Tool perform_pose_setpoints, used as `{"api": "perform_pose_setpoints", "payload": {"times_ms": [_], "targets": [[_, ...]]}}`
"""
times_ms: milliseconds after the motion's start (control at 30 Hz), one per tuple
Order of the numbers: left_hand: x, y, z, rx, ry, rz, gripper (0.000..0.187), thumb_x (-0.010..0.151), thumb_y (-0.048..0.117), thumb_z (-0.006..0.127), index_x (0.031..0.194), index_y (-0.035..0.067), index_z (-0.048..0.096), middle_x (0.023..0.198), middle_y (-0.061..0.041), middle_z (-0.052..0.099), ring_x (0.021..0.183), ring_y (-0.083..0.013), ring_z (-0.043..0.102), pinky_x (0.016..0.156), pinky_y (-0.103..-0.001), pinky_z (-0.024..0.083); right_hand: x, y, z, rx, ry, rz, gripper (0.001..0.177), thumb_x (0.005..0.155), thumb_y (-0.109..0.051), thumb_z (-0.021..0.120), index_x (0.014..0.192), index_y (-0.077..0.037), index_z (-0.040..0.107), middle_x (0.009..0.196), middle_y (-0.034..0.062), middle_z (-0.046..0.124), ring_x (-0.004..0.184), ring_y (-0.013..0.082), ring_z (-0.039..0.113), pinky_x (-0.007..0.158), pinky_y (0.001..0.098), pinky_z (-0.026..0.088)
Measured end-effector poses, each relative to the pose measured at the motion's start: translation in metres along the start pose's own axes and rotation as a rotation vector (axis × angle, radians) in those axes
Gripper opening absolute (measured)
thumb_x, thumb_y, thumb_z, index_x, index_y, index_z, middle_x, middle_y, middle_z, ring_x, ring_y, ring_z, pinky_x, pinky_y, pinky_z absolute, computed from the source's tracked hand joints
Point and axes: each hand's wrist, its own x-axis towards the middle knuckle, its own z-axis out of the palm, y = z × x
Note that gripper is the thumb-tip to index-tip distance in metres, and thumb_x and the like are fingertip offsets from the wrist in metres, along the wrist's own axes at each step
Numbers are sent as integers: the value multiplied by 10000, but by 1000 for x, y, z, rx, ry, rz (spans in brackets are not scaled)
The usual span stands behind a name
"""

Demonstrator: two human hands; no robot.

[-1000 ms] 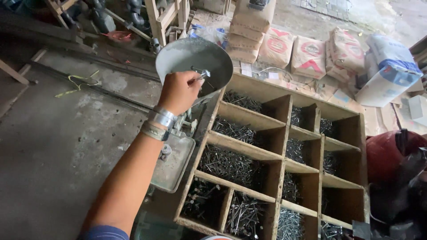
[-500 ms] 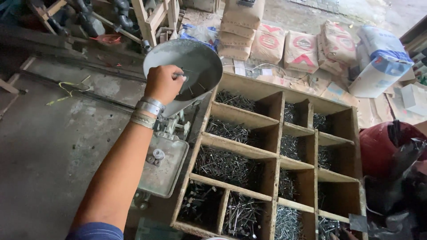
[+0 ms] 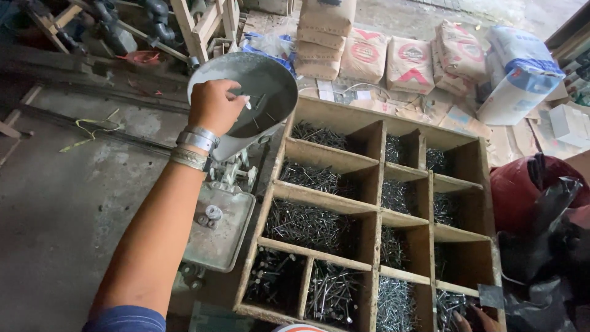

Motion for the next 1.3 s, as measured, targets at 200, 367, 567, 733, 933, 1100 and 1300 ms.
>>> {"api": "perform_pose_setpoints", "payload": {"times_ms": [200,367,567,733,933,1100,1300], "targets": [[-14,30,-8,-52,78,134,221,897,195,810,1036,24,805,911,-140,791,789,-243,760,713,-398,620,-30,-60,-30,265,194,-84,517,801,-257,835,1278,-67,773,1074,206,730,1005,274,685,914,338,508],[-42,79,-7,-71,88,218,201,932,218,793,1059,63,789,875,-63,800,658,-140,718,597,-272,597,-39,-104,-55,213,247,-114,480,815,-229,862,1240,-19,782,1198,215,738,1135,291,676,1009,356,513],[-100,143,29,-215,-22,391,135,964,227,709,935,102,748,674,11,689,497,-60,560,439,-182,460,-48,-132,-77,153,285,-99,397,859,-261,870,1215,-98,802,1124,121,759,1043,212,702,944,316,529],[-162,187,97,-461,-250,465,88,932,167,736,904,85,754,682,-10,709,484,-74,533,455,-213,480,-45,-124,-78,31,252,-44,470,841,-412,826,1275,-234,793,1193,43,754,1094,209,707,935,358,541],[-245,249,199,-619,-514,503,209,879,222,778,1003,54,771,839,-81,787,681,-203,738,689,-353,612,-44,-149,-114,125,109,28,437,853,-389,755,1243,-192,755,1200,48,743,1109,229,690,973,353,519],[-307,292,267,-498,-783,537,207,888,226,724,1078,153,759,937,-85,780,891,-308,755,772,-423,618,-40,-145,-108,139,234,-55,404,767,-403,847,1133,-239,797,1106,48,767,1066,296,723,899,418,589],[-360,320,340,-410,-942,673,290,947,202,649,1226,144,707,1144,-67,726,1092,-283,703,923,-397,565,-42,-124,-89,-38,206,-55,323,802,-459,776,1104,-344,779,1099,-84,750,1056,187,719,909,332,573]]}}
